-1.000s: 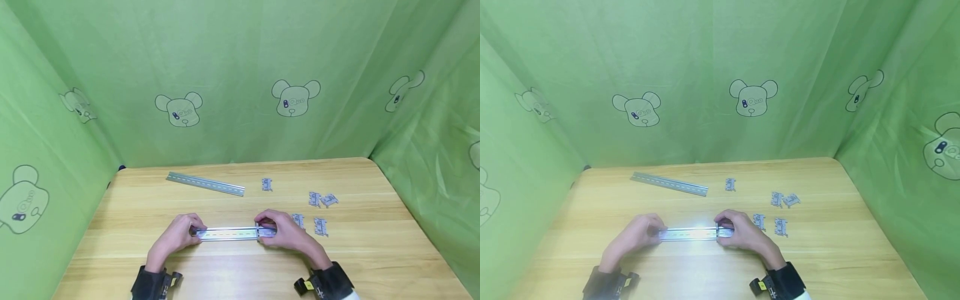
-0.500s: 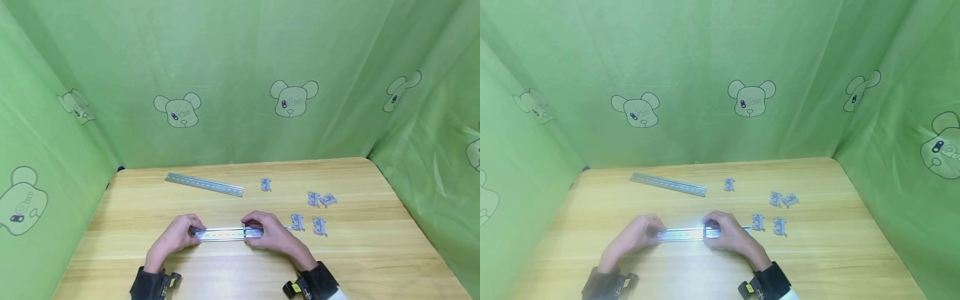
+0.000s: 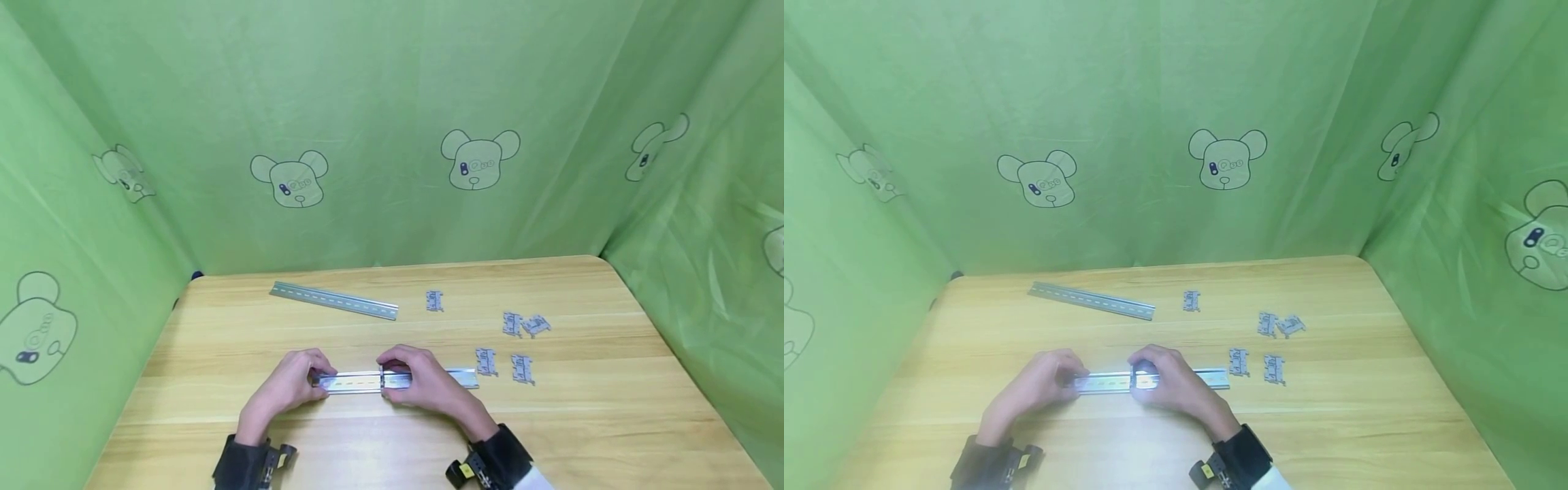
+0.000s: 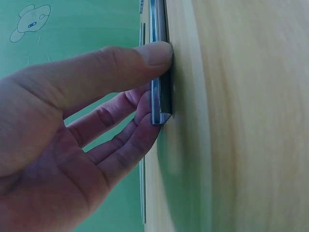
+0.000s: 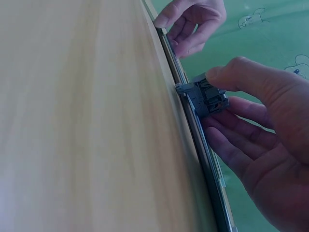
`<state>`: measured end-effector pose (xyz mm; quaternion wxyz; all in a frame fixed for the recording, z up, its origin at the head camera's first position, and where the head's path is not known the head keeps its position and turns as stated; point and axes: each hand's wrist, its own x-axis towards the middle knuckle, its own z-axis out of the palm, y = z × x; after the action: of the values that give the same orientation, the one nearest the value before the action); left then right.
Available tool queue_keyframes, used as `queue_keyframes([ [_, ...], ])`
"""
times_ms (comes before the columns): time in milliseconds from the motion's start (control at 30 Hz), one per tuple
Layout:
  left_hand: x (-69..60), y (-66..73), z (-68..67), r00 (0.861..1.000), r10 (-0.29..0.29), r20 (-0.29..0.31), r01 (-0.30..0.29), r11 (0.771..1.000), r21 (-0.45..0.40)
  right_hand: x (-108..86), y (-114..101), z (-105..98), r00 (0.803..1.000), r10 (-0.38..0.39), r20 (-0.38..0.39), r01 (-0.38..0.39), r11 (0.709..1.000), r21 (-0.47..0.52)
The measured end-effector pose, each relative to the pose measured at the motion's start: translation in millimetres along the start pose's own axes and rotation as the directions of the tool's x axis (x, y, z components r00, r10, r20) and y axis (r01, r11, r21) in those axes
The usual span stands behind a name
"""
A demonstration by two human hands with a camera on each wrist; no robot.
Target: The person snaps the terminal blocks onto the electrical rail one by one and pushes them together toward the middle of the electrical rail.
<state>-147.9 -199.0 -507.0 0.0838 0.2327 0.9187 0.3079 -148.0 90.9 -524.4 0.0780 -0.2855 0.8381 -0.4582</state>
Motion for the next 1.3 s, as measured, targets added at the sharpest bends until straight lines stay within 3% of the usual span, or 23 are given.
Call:
queue_keyframes([
  [300,0.0,2.3,-0.5,1.0,0.015,0.002,-0.015,1.0,-0.004,3.9,-4.5,7.1,1.0,-0.004,0.002,0.004,1.0,0.01],
  [633,1.7,3.1,-0.5,1.0,-0.002,0.003,0.002,1.0,-0.011,1.1,-7.6,-1.0,0.999,-0.03,0.025,0.031,0.999,-0.036],
  [833,1.9,2.8,1.2,1.0,-0.005,0.007,0.005,1.0,-0.009,-8.2,-10.2,-28.2,1.0,-0.012,-0.015,0.011,0.996,-0.087],
  [1067,1.6,0.2,1.6,1.0,-0.014,0.005,0.014,1.0,-0.007,-28.2,-2.3,-74.7,0.996,0.05,-0.071,-0.066,0.967,-0.247],
  [1300,0.0,-0.5,0.6,1.0,-0.018,-0.001,0.018,1.0,-0.022,-48.0,12.6,-106.6,0.988,0.117,-0.098,-0.14,0.948,-0.285],
])
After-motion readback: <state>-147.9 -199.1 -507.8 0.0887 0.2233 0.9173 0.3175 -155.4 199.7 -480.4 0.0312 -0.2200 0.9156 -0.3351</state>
